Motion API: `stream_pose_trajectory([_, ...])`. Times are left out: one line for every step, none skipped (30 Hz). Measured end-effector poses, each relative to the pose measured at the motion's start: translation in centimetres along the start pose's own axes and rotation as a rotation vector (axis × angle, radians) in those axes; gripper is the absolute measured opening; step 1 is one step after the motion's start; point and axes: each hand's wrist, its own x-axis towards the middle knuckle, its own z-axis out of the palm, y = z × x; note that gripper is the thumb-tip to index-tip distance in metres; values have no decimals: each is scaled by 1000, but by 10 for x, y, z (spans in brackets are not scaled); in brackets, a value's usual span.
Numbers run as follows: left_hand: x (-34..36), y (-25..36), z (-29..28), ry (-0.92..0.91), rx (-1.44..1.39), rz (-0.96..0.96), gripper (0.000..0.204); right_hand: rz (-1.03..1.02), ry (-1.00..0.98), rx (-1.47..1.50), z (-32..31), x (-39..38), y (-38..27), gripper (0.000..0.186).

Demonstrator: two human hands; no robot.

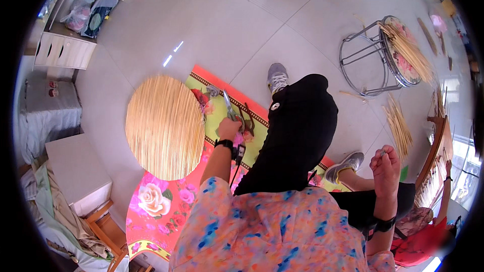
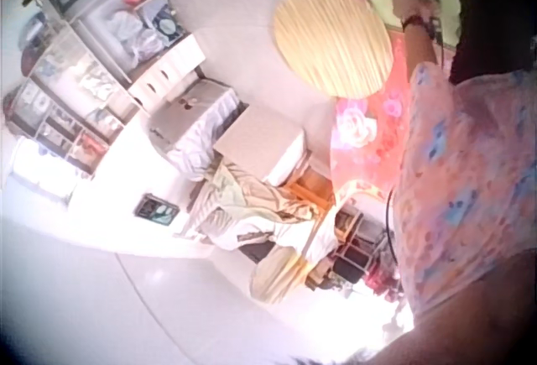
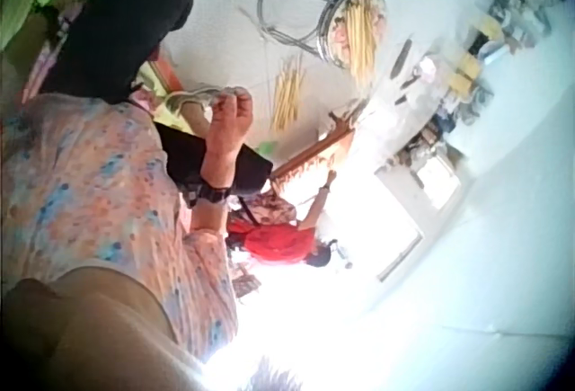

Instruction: The person constructs a fan-like object by threading wire through thin wooden sticks, trimming the ends with shears, and fitting a metal ring onto the structure.

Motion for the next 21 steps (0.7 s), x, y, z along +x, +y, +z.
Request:
stream_pose_trajectory([-12, 1, -6, -15, -27, 45, 19, -5, -1, 6, -1, -2, -1, 14])
stream_pose_trajectory([-8, -21, 7, -7, -27, 50, 19, -13, -3, 11, -2, -4, -1, 14])
stream_pose_trajectory([-7, -49, 14, -163, -179, 267, 16, -9, -14, 46, -2, -5, -3, 15])
stream_pose_trajectory([-5, -73, 23, -224, -251, 375, 15, -3, -27, 81, -1, -6, -4, 16])
stream_pose_trajectory([-12, -63, 16, -319, -321, 499, 14, -12, -18, 87, -4, -8, -3, 16])
stream_pose_trajectory([-22, -52, 11, -576, -728, 176, 14, 0, -9, 114, -6, -9, -2, 16])
stream_pose_trajectory([-31, -43, 3, -819, -1116, -182, 14, 12, -1, 143, -9, -10, 0, 16])
stream_pose_trajectory([-39, -38, -6, -813, -1107, -171, 14, 2, -2, 154, -12, -12, -3, 16])
stream_pose_trajectory([-45, -34, -11, -813, -1215, -109, 15, 5, -11, 193, -15, -13, -5, 17])
stream_pose_trajectory([-50, -29, -18, -814, -1317, -44, 17, 6, -16, 235, -18, -14, -7, 17])
stream_pose_trajectory([-64, -2, -46, -857, -1311, 83, 21, -18, 7, 243, -22, -16, -9, 17])
stream_pose_trajectory([-55, 1, -47, -805, -1419, 191, 24, -19, 5, 275, -25, -17, -11, 19])
stream_pose_trajectory([-39, -9, -50, -817, -1435, 395, 24, -23, -17, 303, -25, -17, -17, 21])
stream_pose_trajectory([-49, 21, -75, -778, -1550, 299, 26, -32, -24, 345, -33, -17, -17, 25])
stream_pose_trajectory([-41, 30, -94, -938, -1734, 309, 30, -34, -57, 392, -34, -15, -18, 27])
stream_pose_trajectory([-47, 48, -115, -825, -1803, 378, 36, -5, -98, 444, -35, -10, -19, 28])
stream_pose_trajectory([-71, 84, -147, -830, -1797, 578, 42, -3, -125, 510, -34, -6, -19, 28])
stream_pose_trajectory([-86, 98, -166, -930, -1749, 695, 44, -15, -149, 543, -34, -5, -20, 27])
stream_pose_trajectory([-110, 118, -193, -1011, -1680, 820, 46, -16, -210, 615, -26, -4, -26, 27])
stream_pose_trajectory([-138, 141, -208, -875, -1617, 995, 43, -57, -171, 634, -26, -5, -30, 27])
stream_pose_trajectory([-159, 153, -216, -851, -1514, 1121, 42, -61, -225, 688, -24, -5, -29, 27])
